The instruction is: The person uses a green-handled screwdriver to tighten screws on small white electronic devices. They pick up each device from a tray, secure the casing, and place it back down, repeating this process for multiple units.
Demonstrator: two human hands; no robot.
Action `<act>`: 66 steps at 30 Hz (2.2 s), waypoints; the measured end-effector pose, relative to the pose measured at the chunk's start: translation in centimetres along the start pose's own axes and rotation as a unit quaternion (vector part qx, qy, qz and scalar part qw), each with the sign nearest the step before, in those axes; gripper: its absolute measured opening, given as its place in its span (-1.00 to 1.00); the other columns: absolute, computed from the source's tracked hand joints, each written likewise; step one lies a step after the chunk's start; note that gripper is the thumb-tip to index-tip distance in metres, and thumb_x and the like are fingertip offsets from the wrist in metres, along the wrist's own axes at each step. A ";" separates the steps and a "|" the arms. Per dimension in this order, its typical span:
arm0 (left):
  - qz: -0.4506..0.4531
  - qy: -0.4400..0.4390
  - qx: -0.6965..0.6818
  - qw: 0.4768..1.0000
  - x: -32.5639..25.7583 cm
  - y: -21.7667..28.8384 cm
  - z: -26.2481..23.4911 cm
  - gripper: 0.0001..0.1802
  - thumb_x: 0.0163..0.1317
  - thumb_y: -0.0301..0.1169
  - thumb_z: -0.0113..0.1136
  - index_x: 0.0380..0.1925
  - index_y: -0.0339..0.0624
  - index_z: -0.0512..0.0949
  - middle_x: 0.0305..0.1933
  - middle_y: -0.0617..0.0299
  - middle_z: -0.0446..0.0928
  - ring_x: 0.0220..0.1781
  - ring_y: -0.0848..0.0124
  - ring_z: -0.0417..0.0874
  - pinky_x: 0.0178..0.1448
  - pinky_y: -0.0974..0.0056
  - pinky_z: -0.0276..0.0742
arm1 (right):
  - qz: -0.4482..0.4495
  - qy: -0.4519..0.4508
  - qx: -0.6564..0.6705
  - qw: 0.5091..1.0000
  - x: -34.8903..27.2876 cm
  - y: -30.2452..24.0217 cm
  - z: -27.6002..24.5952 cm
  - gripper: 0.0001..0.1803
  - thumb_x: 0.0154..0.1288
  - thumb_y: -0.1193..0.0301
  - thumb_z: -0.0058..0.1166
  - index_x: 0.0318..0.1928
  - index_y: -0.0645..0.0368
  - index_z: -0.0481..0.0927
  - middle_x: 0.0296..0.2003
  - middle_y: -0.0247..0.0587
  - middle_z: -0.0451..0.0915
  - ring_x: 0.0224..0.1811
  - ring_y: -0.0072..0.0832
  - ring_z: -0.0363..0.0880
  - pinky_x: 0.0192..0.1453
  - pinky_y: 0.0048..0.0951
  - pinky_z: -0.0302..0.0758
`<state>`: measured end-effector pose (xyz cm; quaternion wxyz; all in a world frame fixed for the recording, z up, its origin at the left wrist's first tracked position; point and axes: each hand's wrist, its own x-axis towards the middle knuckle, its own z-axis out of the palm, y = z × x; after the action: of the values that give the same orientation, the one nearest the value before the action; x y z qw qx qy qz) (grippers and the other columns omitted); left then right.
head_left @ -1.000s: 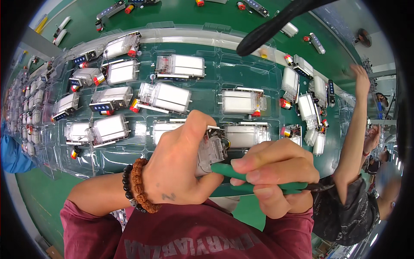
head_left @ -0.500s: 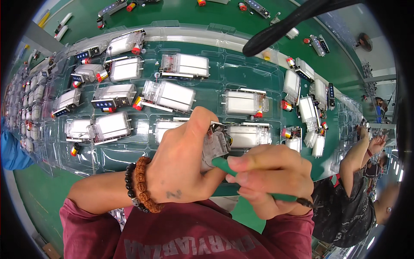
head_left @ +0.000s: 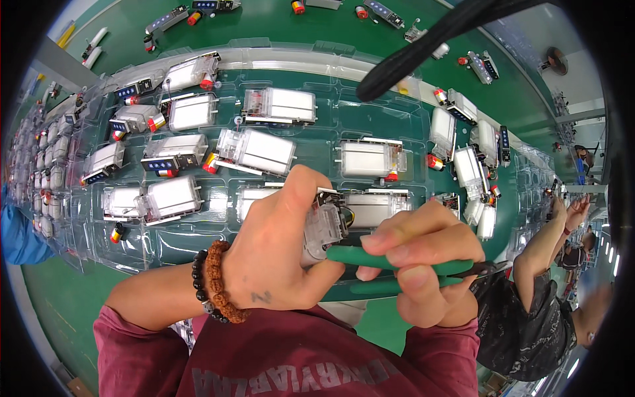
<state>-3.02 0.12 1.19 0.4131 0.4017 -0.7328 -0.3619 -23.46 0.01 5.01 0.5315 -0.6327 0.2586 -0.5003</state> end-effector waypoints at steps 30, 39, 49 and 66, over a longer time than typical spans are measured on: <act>0.067 0.020 -0.063 0.996 -0.1 -0.6 0.4 -0.34 -0.15 -0.52 0.27 0.03 -0.42 0.28 -0.21 -0.08 0.45 -0.41 0.02 0.52 -0.29 0.17 0.50 | -0.022 -0.024 -0.042 0.999 0.0 -0.4 -0.3 -0.78 0.35 0.38 0.17 -0.13 0.28 0.53 -0.17 0.10 0.60 -0.38 -0.30 0.68 -0.31 -0.36 0.72; 0.046 0.008 -0.032 0.998 0.0 -0.5 0.2 -0.29 -0.16 -0.45 0.34 0.06 -0.38 0.27 -0.29 -0.10 0.46 -0.39 -0.10 0.57 -0.33 0.09 0.49 | -0.012 -0.044 -0.065 0.997 0.1 -0.5 -0.2 -0.70 0.42 0.26 0.15 -0.21 0.30 0.51 -0.20 0.12 0.57 -0.37 -0.28 0.69 -0.35 -0.28 0.76; -0.030 0.016 0.046 0.998 -0.1 0.4 0.0 -0.32 -0.13 -0.46 0.37 0.01 -0.36 0.25 -0.46 -0.11 0.46 -0.46 -0.16 0.57 -0.41 -0.03 0.47 | -0.051 -0.089 -0.127 0.987 0.6 0.2 -0.4 -0.78 0.43 0.37 0.11 -0.14 0.31 0.52 -0.16 0.17 0.58 -0.39 -0.27 0.72 -0.33 -0.33 0.75; -0.017 0.028 0.040 0.999 0.0 0.1 0.2 -0.35 -0.11 -0.49 0.32 0.02 -0.36 0.25 -0.45 -0.14 0.45 -0.45 -0.20 0.55 -0.37 -0.04 0.48 | 0.006 0.039 0.009 0.999 -0.1 -0.1 0.3 -0.77 0.28 0.67 0.14 -0.05 0.30 0.61 -0.12 0.15 0.63 -0.29 -0.31 0.73 -0.21 -0.41 0.72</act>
<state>-3.20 0.21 1.24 0.4111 0.4398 -0.7280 -0.3281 -23.26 0.20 5.13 0.5295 -0.6068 0.2781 -0.5235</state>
